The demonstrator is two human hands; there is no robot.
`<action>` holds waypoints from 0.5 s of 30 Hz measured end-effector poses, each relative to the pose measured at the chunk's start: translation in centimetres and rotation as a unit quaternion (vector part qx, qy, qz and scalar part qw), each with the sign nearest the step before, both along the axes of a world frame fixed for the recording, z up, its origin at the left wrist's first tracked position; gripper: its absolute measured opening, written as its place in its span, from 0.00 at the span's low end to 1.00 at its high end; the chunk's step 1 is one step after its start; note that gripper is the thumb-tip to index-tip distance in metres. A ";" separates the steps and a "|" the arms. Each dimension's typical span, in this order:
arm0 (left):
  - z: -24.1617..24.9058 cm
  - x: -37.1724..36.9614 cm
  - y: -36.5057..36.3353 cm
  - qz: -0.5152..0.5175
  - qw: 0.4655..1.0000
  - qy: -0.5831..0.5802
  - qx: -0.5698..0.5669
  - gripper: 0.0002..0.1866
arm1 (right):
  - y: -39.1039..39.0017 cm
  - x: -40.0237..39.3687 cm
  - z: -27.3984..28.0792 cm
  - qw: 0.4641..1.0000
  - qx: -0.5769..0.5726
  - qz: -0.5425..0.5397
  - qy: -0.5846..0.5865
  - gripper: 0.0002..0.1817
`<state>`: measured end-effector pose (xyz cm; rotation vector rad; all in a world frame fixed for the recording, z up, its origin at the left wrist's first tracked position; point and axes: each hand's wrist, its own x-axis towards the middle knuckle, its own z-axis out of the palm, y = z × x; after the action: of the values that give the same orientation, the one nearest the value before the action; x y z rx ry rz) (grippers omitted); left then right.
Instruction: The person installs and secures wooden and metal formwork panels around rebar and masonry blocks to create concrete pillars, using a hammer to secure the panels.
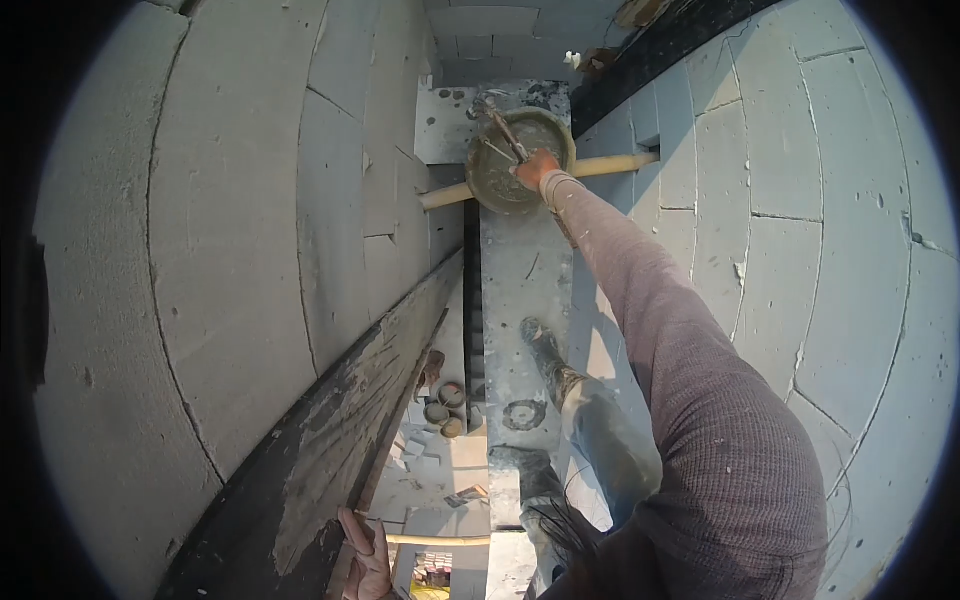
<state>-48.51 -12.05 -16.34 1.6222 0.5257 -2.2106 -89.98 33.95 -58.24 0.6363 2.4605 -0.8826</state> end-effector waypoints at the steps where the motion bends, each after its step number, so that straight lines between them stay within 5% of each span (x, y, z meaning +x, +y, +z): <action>1: 0.0 -0.3 0.2 0.010 1.000 -0.025 -0.013 0.27 | -0.2 -1.2 1.5 0.999 0.033 -0.016 0.001 0.36; 5: -0.4 0.5 -0.6 0.069 0.996 -0.038 0.029 0.26 | 2.6 -5.9 -0.2 0.988 0.076 0.110 -0.078 0.36; 9: -1.5 2.4 -1.8 0.062 0.997 -0.041 -0.002 0.24 | 2.8 -6.2 -1.7 0.989 0.083 0.084 -0.093 0.34; 12: -0.3 0.1 -0.1 -0.006 1.000 0.004 -0.030 0.23 | 2.2 -2.0 -0.8 0.996 0.088 0.036 0.004 0.27; 15: -0.4 0.3 -0.4 0.007 1.000 0.023 -0.007 0.23 | 2.4 5.4 -1.6 0.860 0.218 0.086 0.454 0.24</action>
<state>-48.26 -12.46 -16.73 1.5598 0.5299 -2.2407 -84.57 36.36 -59.87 0.0923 3.5606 -0.6176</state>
